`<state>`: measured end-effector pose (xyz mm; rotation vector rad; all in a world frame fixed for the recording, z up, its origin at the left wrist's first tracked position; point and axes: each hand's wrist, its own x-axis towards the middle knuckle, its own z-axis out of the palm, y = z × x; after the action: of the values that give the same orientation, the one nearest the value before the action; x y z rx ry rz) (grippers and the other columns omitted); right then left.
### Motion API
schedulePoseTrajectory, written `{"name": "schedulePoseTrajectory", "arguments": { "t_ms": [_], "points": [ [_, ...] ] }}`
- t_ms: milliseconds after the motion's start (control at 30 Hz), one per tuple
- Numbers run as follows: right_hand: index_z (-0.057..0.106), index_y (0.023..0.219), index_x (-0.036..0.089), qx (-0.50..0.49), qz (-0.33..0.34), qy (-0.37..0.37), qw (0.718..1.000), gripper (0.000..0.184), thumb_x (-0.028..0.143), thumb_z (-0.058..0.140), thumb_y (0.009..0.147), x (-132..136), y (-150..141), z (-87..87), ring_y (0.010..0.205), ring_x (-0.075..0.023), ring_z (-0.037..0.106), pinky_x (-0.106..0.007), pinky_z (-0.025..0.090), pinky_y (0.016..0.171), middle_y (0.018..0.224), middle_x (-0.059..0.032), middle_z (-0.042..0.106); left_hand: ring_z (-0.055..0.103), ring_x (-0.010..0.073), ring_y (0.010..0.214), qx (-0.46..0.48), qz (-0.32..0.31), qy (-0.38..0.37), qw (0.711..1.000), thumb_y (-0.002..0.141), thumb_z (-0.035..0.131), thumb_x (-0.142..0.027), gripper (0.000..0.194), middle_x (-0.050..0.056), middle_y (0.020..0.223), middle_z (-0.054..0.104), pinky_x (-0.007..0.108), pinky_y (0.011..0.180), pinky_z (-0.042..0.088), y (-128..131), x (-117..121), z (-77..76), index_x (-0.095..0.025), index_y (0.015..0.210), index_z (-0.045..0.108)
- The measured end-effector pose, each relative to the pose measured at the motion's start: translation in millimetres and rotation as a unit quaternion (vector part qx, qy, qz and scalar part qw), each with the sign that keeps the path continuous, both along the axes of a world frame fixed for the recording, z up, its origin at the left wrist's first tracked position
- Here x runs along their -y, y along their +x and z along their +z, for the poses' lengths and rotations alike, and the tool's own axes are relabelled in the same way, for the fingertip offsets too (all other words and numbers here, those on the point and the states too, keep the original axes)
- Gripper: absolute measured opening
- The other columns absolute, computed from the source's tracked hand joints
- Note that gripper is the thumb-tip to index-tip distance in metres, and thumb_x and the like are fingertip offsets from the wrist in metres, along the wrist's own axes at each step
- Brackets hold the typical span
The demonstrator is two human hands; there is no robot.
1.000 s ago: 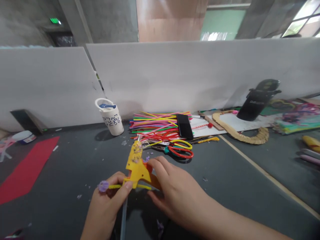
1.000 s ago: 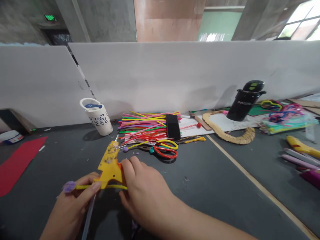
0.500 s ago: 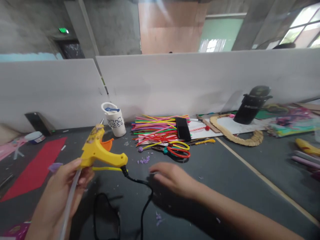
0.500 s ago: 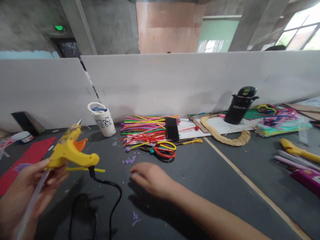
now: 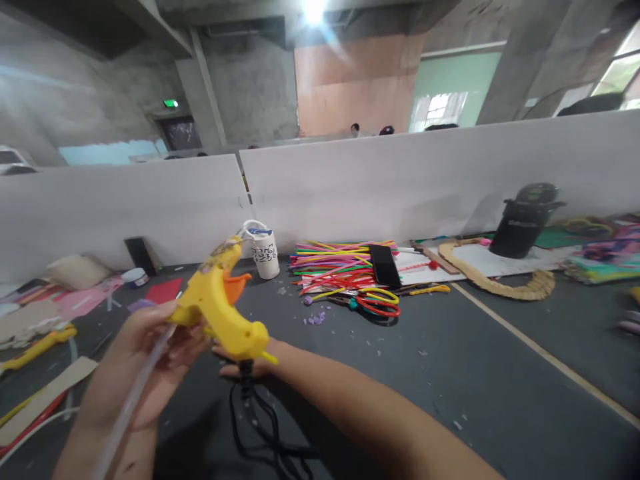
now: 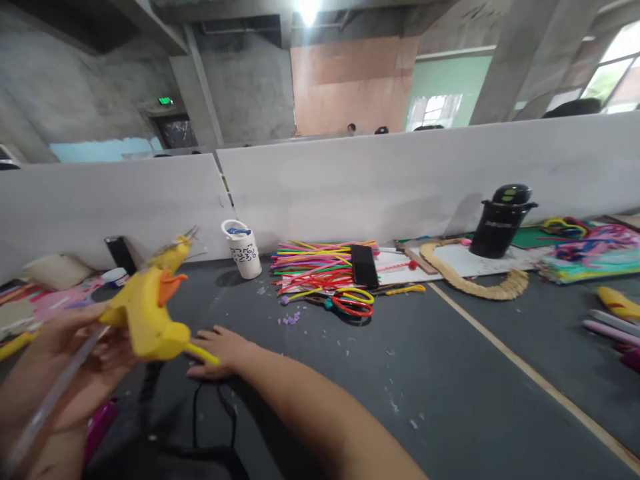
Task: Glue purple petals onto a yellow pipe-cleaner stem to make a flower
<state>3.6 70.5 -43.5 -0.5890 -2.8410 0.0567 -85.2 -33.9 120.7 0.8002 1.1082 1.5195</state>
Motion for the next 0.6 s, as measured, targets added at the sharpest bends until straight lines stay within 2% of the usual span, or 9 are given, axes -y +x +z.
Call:
{"name": "schedulePoseTrajectory", "arguments": {
  "t_ms": [67,133,200,267,367,467,533,600],
  "points": [
    [0.057,0.122,0.018,0.009,0.026,-0.016,0.999,0.031,0.032,0.059,0.095,12,4,-6.2,0.107,-0.0244,0.061,-0.046,0.052,0.089,0.127,-0.0094,0.058,0.036,0.0055,0.038,-0.002,-0.020,0.001,1.000,0.047,0.067,-0.018,0.004,-0.002,0.042,0.057,0.018,0.036,0.040,6,1,-7.3,-0.017,0.044,0.064],
    [0.056,0.126,0.019,0.013,0.021,-0.034,0.999,0.034,0.033,0.058,0.095,29,22,-11.7,0.118,-0.0261,0.056,-0.050,0.046,0.099,0.135,-0.0102,0.055,0.035,0.0043,0.038,-0.006,-0.045,-0.008,0.999,0.048,0.071,-0.021,0.010,-0.002,0.043,0.055,0.017,0.035,0.037,10,0,-18.1,-0.014,0.045,0.064],
    [0.048,0.138,0.016,0.014,-0.029,-0.052,0.998,0.052,0.043,0.056,0.094,52,54,-17.3,0.134,-0.0212,0.043,-0.036,0.033,0.114,0.144,-0.0098,0.050,0.034,0.0030,0.038,-0.006,-0.059,-0.018,0.998,0.049,0.073,-0.023,0.014,-0.002,0.045,0.055,0.015,0.036,0.036,11,0,-29.0,-0.013,0.047,0.064],
    [0.039,0.145,0.011,0.010,-0.128,-0.066,0.989,0.062,0.048,0.048,0.096,82,97,-23.5,0.141,-0.0215,0.034,-0.036,0.027,0.117,0.150,-0.0130,0.043,0.033,0.0027,0.038,-0.004,-0.072,-0.023,0.997,0.050,0.074,-0.026,0.017,-0.001,0.046,0.056,0.015,0.036,0.035,8,-1,-37.7,-0.012,0.048,0.064],
    [0.037,0.147,0.010,0.010,-0.321,-0.078,0.944,0.059,0.043,0.039,0.098,139,178,-30.0,0.143,-0.0255,0.032,-0.045,0.030,0.115,0.154,-0.0154,0.033,0.035,0.0035,0.040,0.001,-0.087,-0.024,0.996,0.050,0.075,-0.027,0.017,-0.001,0.049,0.058,0.015,0.036,0.035,6,-3,-45.6,-0.012,0.050,0.066],
    [0.049,0.137,-0.001,0.015,-0.502,-0.069,0.862,0.055,0.032,0.034,0.096,198,254,-22.3,0.132,-0.0415,0.044,-0.067,0.037,0.102,0.142,-0.0301,0.045,0.036,0.0044,0.040,0.005,-0.108,-0.024,0.994,0.052,0.075,-0.027,0.018,-0.002,0.047,0.056,0.015,0.036,0.036,10,-8,-48.8,-0.013,0.049,0.064],
    [0.059,0.126,-0.003,0.015,-0.567,-0.056,0.821,0.052,0.023,0.027,0.094,221,283,-7.5,0.123,-0.0498,0.051,-0.080,0.032,0.092,0.127,-0.0370,0.056,0.035,0.0046,0.040,0.007,-0.125,-0.021,0.992,0.053,0.075,-0.025,0.019,-0.004,0.045,0.053,0.015,0.036,0.035,14,-12,-48.7,-0.013,0.047,0.061],
    [0.061,0.122,-0.004,0.005,-0.574,-0.044,0.817,0.053,0.018,0.023,0.093,220,282,9.2,0.125,-0.0501,0.049,-0.082,0.026,0.094,0.125,-0.0381,0.056,0.034,0.0047,0.040,0.008,-0.140,-0.018,0.990,0.054,0.076,-0.023,0.020,-0.004,0.045,0.052,0.015,0.036,0.035,18,-15,-46.1,-0.014,0.047,0.061]
  ]
}}
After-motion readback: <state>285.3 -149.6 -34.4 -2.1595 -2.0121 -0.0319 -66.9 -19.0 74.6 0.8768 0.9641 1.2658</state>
